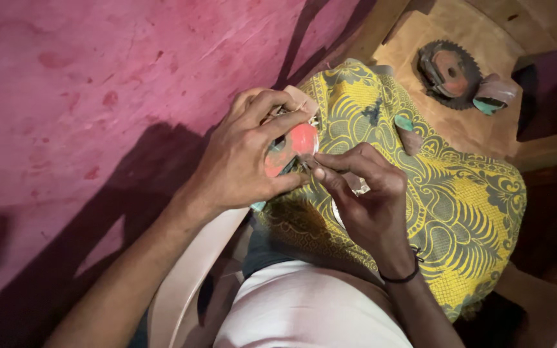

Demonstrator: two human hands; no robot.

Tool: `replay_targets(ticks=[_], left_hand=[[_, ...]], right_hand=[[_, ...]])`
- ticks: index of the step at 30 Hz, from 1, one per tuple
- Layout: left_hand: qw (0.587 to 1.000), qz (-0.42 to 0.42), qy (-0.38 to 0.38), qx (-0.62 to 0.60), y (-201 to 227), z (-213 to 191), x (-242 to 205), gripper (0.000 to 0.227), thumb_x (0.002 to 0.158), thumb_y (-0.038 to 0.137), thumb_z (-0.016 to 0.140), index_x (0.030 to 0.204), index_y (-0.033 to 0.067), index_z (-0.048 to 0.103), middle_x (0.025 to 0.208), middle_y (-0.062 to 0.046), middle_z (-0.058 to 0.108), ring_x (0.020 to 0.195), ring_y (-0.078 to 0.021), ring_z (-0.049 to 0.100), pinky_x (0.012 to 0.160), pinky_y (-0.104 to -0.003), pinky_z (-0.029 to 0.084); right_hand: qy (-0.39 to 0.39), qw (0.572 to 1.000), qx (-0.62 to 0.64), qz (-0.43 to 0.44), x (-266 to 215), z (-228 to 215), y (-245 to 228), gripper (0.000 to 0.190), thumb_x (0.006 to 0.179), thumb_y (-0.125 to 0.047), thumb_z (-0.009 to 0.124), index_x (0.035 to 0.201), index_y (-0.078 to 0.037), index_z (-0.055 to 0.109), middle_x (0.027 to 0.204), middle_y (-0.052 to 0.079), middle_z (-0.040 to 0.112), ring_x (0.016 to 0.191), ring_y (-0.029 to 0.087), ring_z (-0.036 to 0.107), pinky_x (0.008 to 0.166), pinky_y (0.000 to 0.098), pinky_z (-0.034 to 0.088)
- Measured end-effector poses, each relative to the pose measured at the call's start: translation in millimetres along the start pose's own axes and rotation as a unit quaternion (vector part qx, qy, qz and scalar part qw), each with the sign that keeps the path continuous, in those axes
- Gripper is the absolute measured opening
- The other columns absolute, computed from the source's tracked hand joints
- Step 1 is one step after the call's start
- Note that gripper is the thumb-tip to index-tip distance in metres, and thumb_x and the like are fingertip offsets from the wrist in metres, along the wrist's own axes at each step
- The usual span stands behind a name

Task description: The person winds a thin wire around a red component by hand, repeatedly guiding and tightening the wire around the object while holding it.

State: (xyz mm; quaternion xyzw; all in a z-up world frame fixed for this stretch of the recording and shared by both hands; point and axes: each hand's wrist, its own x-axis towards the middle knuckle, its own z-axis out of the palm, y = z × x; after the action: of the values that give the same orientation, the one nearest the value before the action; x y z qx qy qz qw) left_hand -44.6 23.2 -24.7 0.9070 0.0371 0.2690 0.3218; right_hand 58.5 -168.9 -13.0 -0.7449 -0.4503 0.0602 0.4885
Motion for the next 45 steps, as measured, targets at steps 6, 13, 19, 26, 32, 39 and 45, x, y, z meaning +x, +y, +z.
replay_targets(ticks=[6,13,19,26,32,39,45], left_hand=[[0.999,0.016,0.003,-0.031,-5,-2,0,0.069,0.063,0.033,0.094,0.124,0.0092,0.071,0.130,-0.008,0.057,0.127,-0.0331,0.049,0.111,-0.046,0.044],[0.999,0.023,0.002,-0.031,-8,0,1,0.070,0.065,0.038,0.097,0.124,0.0093,0.071,0.130,-0.007,0.057,0.128,-0.0332,0.049,0.112,-0.046,0.042],[0.998,0.027,0.007,-0.049,-9,6,-4,0.067,0.066,0.035,0.095,0.123,0.0096,0.071,0.130,-0.007,0.058,0.129,-0.0316,0.052,0.112,-0.046,0.044],[0.999,0.024,0.002,-0.041,-13,1,0,0.065,0.062,0.034,0.095,0.120,0.0130,0.073,0.129,-0.004,0.058,0.128,-0.0313,0.052,0.107,-0.045,0.048],[0.996,0.063,-0.005,-0.065,-21,-6,6,0.067,0.060,0.035,0.096,0.119,0.0156,0.073,0.130,-0.002,0.058,0.126,-0.0305,0.052,0.106,-0.045,0.049],[0.990,0.105,-0.006,-0.093,-33,-4,3,0.068,0.066,0.034,0.094,0.127,0.0147,0.070,0.133,-0.005,0.057,0.127,-0.0319,0.050,0.109,-0.046,0.046],[0.990,0.097,-0.007,-0.105,-35,-1,-1,0.053,0.077,0.026,0.088,0.126,0.0167,0.071,0.134,-0.004,0.058,0.130,-0.0298,0.051,0.113,-0.044,0.047]], right_hand=[[0.013,1.000,-0.027,-0.001,5,8,-16,0.020,0.090,0.000,0.080,0.109,-0.005,0.078,0.085,0.006,0.069,0.076,0.011,0.064,0.067,0.0268,0.050],[0.002,0.998,-0.060,-0.033,11,11,-25,0.017,0.093,0.000,0.076,0.110,-0.003,0.077,0.082,0.007,0.065,0.072,0.013,0.060,0.063,0.0275,0.048],[-0.003,0.996,-0.078,-0.048,3,8,-24,0.014,0.094,-0.002,0.077,0.108,-0.002,0.076,0.082,0.008,0.063,0.070,0.014,0.058,0.062,0.0292,0.045],[-0.008,0.995,-0.086,-0.044,13,14,-27,0.013,0.094,-0.003,0.077,0.107,-0.003,0.077,0.082,0.008,0.063,0.070,0.012,0.058,0.062,0.0282,0.046],[0.008,0.995,0.081,0.062,9,8,-9,0.013,0.093,-0.001,0.076,0.106,0.001,0.076,0.087,0.007,0.068,0.073,0.011,0.060,0.065,0.0249,0.050],[0.011,0.986,0.123,0.115,-9,-1,13,0.014,0.096,0.002,0.072,0.109,0.005,0.074,0.092,0.007,0.070,0.079,0.009,0.066,0.071,0.0220,0.056],[-0.013,0.997,0.062,0.046,-12,11,2,0.017,0.096,0.004,0.074,0.113,0.004,0.074,0.094,0.005,0.065,0.086,0.008,0.066,0.076,0.0214,0.055]])
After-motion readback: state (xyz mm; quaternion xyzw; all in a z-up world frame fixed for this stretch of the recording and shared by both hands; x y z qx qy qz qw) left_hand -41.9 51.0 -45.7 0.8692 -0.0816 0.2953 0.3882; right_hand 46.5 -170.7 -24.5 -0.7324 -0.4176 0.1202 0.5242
